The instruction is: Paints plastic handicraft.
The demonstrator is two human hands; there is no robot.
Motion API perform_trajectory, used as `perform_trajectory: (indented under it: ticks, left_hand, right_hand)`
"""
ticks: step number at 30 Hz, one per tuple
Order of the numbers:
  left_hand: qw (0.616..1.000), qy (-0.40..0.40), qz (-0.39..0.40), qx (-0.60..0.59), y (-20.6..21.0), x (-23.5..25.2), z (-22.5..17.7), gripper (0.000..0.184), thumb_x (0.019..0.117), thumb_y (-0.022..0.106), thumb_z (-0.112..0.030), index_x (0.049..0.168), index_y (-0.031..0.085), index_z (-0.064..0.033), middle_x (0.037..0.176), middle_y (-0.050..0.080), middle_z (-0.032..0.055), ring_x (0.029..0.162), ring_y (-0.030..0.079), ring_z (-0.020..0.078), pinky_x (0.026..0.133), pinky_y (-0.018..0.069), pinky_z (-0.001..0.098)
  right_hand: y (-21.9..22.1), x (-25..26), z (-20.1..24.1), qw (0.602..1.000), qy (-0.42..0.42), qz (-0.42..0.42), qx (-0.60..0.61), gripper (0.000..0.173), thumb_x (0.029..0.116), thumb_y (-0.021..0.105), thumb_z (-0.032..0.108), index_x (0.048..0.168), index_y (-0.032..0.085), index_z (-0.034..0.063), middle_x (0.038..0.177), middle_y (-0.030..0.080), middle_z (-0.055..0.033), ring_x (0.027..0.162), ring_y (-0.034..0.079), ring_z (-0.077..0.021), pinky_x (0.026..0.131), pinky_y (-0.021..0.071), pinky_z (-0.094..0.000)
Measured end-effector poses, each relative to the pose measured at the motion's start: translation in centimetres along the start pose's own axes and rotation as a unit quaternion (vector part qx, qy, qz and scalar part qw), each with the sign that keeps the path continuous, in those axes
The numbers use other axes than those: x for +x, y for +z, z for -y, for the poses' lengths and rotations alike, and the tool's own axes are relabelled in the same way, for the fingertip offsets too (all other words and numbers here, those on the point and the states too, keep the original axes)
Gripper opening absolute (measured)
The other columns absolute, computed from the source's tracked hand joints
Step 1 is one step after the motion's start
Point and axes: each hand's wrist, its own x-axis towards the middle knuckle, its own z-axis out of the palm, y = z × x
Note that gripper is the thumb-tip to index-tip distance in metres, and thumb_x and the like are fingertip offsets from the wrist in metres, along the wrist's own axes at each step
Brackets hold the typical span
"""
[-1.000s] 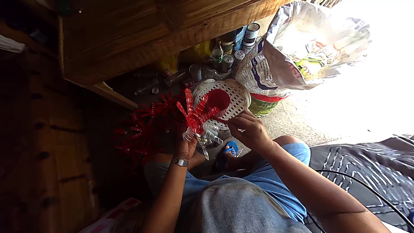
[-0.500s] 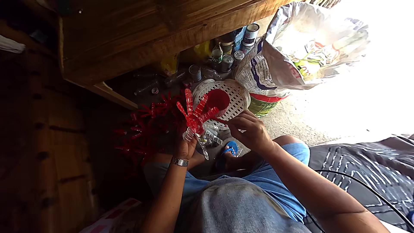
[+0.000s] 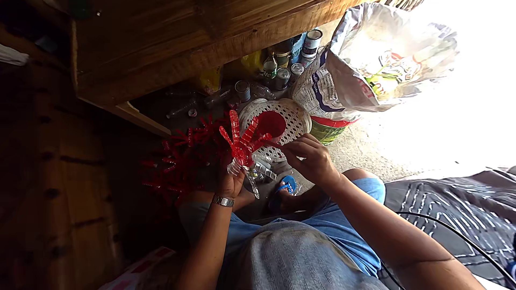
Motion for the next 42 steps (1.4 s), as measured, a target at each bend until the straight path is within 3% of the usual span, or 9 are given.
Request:
perform_trajectory:
  ticks: [3, 10, 15, 22, 28, 34, 37, 42]
  left_hand:
    - [1.000, 0.002, -0.001, -0.001, 0.1, 0.0, 0.0, 0.045, 0.0751, 0.088, -0.022, 0.110, 0.063, -0.0081, 0.098, 0.072, 0.0091, 0.090, 0.072, 0.0188, 0.085, 0.0608, 0.0358]
    - [1.000, -0.004, -0.003, 0.007, 0.1, 0.0, -0.1, 0.043, 0.0780, 0.086, -0.023, 0.112, 0.063, -0.0096, 0.099, 0.072, 0.0084, 0.091, 0.072, 0.0182, 0.086, 0.0607, 0.0350]
    - [1.000, -0.006, 0.002, 0.006, 0.2, 0.0, -0.1, 0.048, 0.0766, 0.087, -0.023, 0.115, 0.062, -0.0090, 0.100, 0.072, 0.0096, 0.091, 0.072, 0.0192, 0.086, 0.0606, 0.0361]
    - [1.000, -0.002, 0.002, 0.013, 0.2, 0.1, -0.2, 0.043, 0.0791, 0.085, -0.024, 0.113, 0.062, -0.0109, 0.099, 0.072, 0.0073, 0.091, 0.072, 0.0173, 0.085, 0.0606, 0.0347]
    - [1.000, -0.008, 0.000, 0.013, 0.1, 0.2, -0.1, 0.046, 0.0792, 0.085, -0.022, 0.116, 0.061, -0.0091, 0.101, 0.071, 0.0092, 0.091, 0.072, 0.0188, 0.084, 0.0609, 0.0358]
    - [1.000, -0.008, -0.016, 0.012, 0.1, 0.2, 0.0, 0.043, 0.0794, 0.084, -0.020, 0.114, 0.060, -0.0094, 0.100, 0.071, 0.0082, 0.091, 0.072, 0.0182, 0.086, 0.0606, 0.0356]
    - [1.000, -0.008, -0.001, 0.019, -0.1, 0.3, 0.0, 0.051, 0.0774, 0.087, -0.024, 0.118, 0.060, -0.0112, 0.103, 0.071, 0.0070, 0.094, 0.071, 0.0178, 0.088, 0.0599, 0.0358]
    - [1.000, 0.001, 0.001, 0.022, 0.4, 0.1, 0.0, 0.051, 0.0775, 0.086, -0.023, 0.119, 0.060, -0.0109, 0.103, 0.071, 0.0080, 0.094, 0.071, 0.0186, 0.087, 0.0602, 0.0370]
  right_hand:
    - [0.3, 0.4, -0.8, 1.000, 0.001, 0.006, -0.015, 0.017, 0.0960, 0.066, 0.016, 0.101, 0.078, 0.0050, 0.091, 0.072, -0.0049, 0.088, 0.066, -0.0141, 0.081, 0.0560, -0.0272]
    - [-0.2, -0.4, -0.3, 1.000, 0.015, -0.001, -0.014, 0.013, 0.0938, 0.068, 0.014, 0.094, 0.078, 0.0052, 0.086, 0.071, -0.0043, 0.085, 0.066, -0.0119, 0.078, 0.0570, -0.0241]
    - [0.1, 0.5, -1.2, 1.000, 0.009, 0.005, -0.026, 0.016, 0.0954, 0.066, 0.015, 0.101, 0.078, 0.0057, 0.090, 0.072, -0.0047, 0.088, 0.066, -0.0152, 0.081, 0.0555, -0.0284]
    - [-0.9, 0.0, -0.5, 1.000, 0.006, -0.006, -0.022, 0.013, 0.0933, 0.067, 0.013, 0.092, 0.077, 0.0049, 0.084, 0.070, -0.0037, 0.083, 0.065, -0.0109, 0.075, 0.0561, -0.0234]
    - [-0.2, 0.9, -1.7, 0.999, 0.024, -0.008, -0.034, 0.017, 0.0955, 0.066, 0.016, 0.101, 0.078, 0.0062, 0.089, 0.072, -0.0045, 0.086, 0.066, -0.0132, 0.079, 0.0556, -0.0258]
    - [-0.9, -0.4, -1.3, 0.999, 0.027, -0.007, -0.021, 0.014, 0.0944, 0.066, 0.014, 0.095, 0.077, 0.0048, 0.086, 0.070, -0.0043, 0.084, 0.065, -0.0118, 0.075, 0.0563, -0.0241]
    - [-1.2, -0.1, -1.1, 0.999, 0.022, -0.022, -0.028, 0.014, 0.0931, 0.067, 0.015, 0.093, 0.077, 0.0048, 0.086, 0.071, -0.0045, 0.084, 0.066, -0.0129, 0.075, 0.0561, -0.0266]
    - [-0.7, 0.9, -1.5, 0.999, 0.029, -0.005, -0.029, 0.016, 0.0954, 0.066, 0.017, 0.100, 0.078, 0.0058, 0.089, 0.072, -0.0048, 0.086, 0.066, -0.0136, 0.078, 0.0568, -0.0269]
